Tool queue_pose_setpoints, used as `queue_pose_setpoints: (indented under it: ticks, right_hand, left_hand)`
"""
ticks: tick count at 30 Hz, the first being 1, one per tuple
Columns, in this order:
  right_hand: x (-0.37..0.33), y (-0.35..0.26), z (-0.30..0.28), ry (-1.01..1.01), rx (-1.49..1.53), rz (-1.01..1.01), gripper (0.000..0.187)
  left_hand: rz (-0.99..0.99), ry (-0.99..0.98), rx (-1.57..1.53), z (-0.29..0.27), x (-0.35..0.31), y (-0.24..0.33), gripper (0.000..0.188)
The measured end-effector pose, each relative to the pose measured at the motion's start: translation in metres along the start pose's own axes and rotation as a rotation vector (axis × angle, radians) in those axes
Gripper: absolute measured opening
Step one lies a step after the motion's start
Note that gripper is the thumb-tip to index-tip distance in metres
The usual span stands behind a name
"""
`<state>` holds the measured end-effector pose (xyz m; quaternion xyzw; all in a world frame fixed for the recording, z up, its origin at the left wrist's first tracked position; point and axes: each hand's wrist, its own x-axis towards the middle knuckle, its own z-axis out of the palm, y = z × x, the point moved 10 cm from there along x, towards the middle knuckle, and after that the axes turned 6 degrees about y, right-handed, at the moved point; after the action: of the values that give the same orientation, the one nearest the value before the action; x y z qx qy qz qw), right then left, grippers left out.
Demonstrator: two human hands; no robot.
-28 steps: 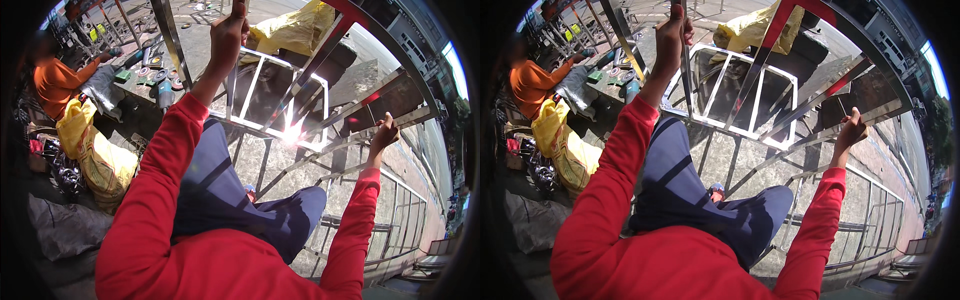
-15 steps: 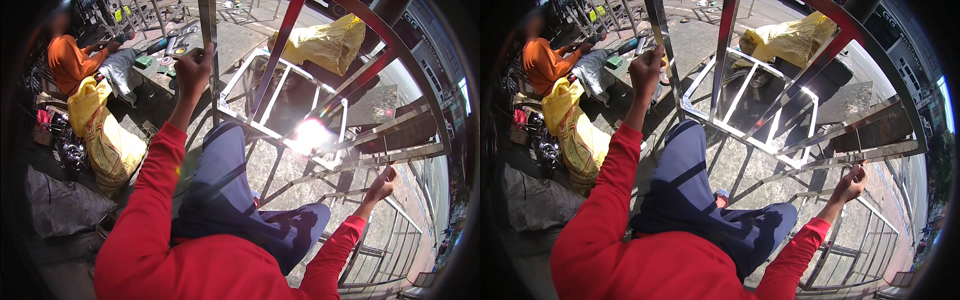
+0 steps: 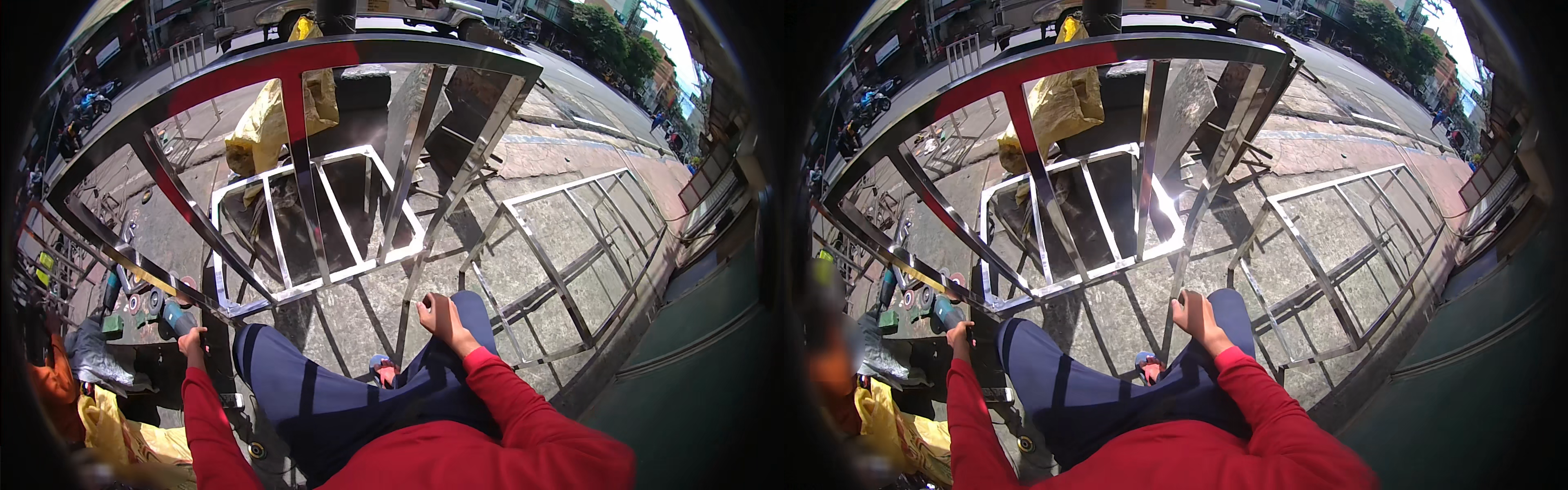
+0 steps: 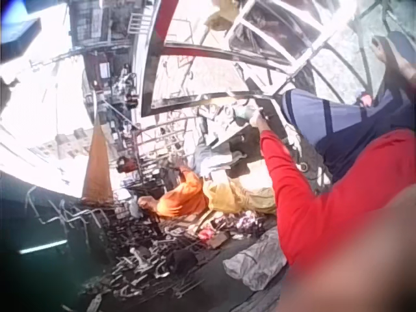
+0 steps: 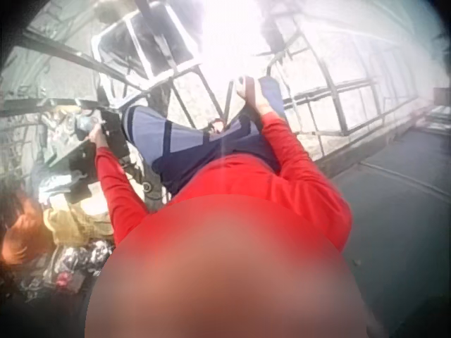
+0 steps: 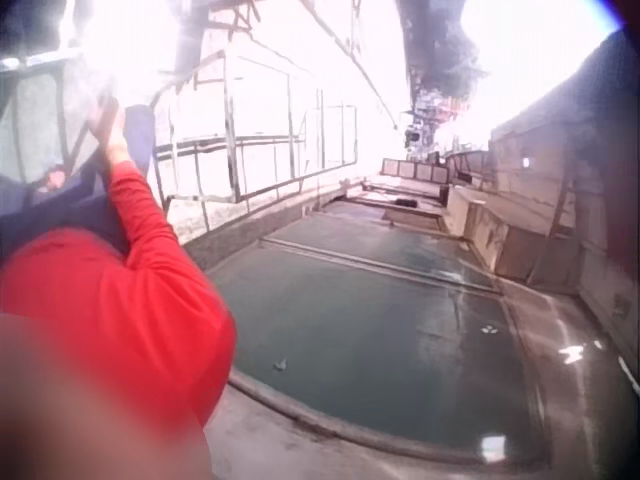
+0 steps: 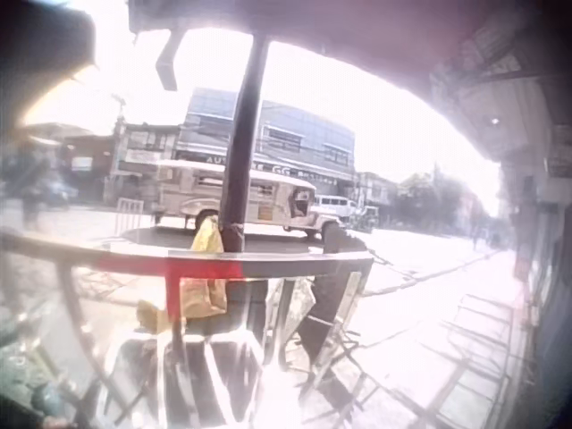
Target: The person sits on the ground and uses an angle grinder to smooth the edges of a metal frame. They then position a metal bar onto the frame and weld it in place using a welding torch, creating bright sparks.
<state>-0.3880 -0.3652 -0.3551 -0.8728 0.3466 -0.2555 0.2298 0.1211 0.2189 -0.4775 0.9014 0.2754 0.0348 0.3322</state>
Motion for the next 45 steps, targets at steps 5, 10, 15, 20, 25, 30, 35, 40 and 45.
queue_pose_setpoints:
  ticks: [5,10,15,20,25,30,35,40,45]
  right_hand:
    - [-0.025,-0.004,0.053,-0.248,0.066,0.054,0.028]
    - [-0.036,-0.002,0.063,-0.33,0.059,-0.007,0.029]
    - [-0.034,-0.033,0.054,-0.334,0.103,-0.036,0.038]
    - [-0.04,-0.129,0.064,-0.609,0.319,-0.114,0.059]
    - [-0.058,-0.258,0.036,-0.665,0.638,-0.342,0.061]
    - [-0.071,-0.337,0.011,-0.715,0.941,-0.438,0.069]
    - [-0.073,-0.36,-0.007,-0.821,1.183,-0.416,0.079]
    - [-0.088,-0.329,-0.016,-1.01,1.396,-0.048,0.078]
    - [-0.065,-0.304,-0.069,-0.885,1.959,0.049,0.056]
  left_hand:
    - [-0.234,-0.369,-0.583,0.017,0.006,-0.011,0.027]
    - [-0.143,-0.58,-0.802,-0.035,-0.024,-0.007,0.024]
    - [-0.052,-0.375,-0.912,-0.108,-0.115,-0.048,0.021]
    - [-0.046,-0.3,-0.945,-0.141,-0.172,-0.066,0.023]
    - [0.044,-0.402,-0.99,-0.179,-0.28,-0.033,0.023]
    - [0.258,-0.255,-1.087,-0.227,-0.399,0.009,0.051]
    - [0.286,-0.463,-0.959,-0.219,-0.46,0.026,0.08]
    - [0.517,-0.683,-0.912,-0.214,-0.507,0.063,0.081]
    - [0.603,-1.023,-0.851,-0.192,-0.552,0.116,0.057]
